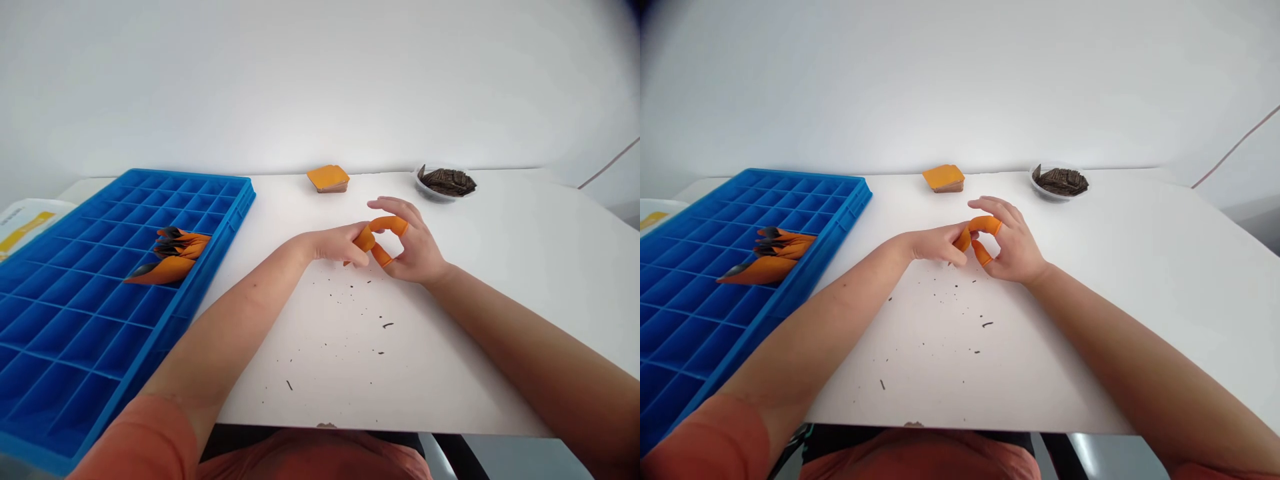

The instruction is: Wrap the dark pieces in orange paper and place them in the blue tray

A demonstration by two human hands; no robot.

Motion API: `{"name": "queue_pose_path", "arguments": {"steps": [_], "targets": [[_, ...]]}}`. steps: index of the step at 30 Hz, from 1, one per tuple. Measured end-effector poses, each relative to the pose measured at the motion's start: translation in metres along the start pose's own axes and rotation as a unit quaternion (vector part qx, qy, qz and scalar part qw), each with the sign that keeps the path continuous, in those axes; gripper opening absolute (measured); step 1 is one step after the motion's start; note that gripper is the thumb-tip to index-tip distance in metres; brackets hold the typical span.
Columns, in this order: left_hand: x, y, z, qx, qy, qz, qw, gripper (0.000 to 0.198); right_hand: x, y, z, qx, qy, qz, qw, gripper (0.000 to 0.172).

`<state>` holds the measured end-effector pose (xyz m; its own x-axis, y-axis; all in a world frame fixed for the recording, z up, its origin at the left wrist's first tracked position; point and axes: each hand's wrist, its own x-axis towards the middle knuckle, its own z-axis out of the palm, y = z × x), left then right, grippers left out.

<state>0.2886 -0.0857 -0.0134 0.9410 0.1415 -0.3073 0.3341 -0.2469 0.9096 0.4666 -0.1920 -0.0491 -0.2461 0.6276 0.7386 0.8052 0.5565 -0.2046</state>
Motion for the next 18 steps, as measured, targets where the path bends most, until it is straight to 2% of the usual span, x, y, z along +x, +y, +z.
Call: {"name": "queue_pose_path", "arguments": {"steps": [3,8,18], "targets": [[0.0007,-0.0017,-0.0011,0.001,-0.005,0.000,1.000,0.081,-0.0008,0.0002,0.0003,0.008,-0.009,0.009,1.000,0.037],[0.0013,-0.0025,-0.0018,-0.032,-0.004,0.003,0.999,0.074,0.0002,0.0001,-0.0003,-0.001,-0.001,0.015,1.000,0.034],[-0.0004,0.0022,0.0040,0.007,-0.023,-0.009,1.000,0.083,0.0013,0.0049,-0.0006,0.001,0.027,-0.012,1.000,0.021]]}}
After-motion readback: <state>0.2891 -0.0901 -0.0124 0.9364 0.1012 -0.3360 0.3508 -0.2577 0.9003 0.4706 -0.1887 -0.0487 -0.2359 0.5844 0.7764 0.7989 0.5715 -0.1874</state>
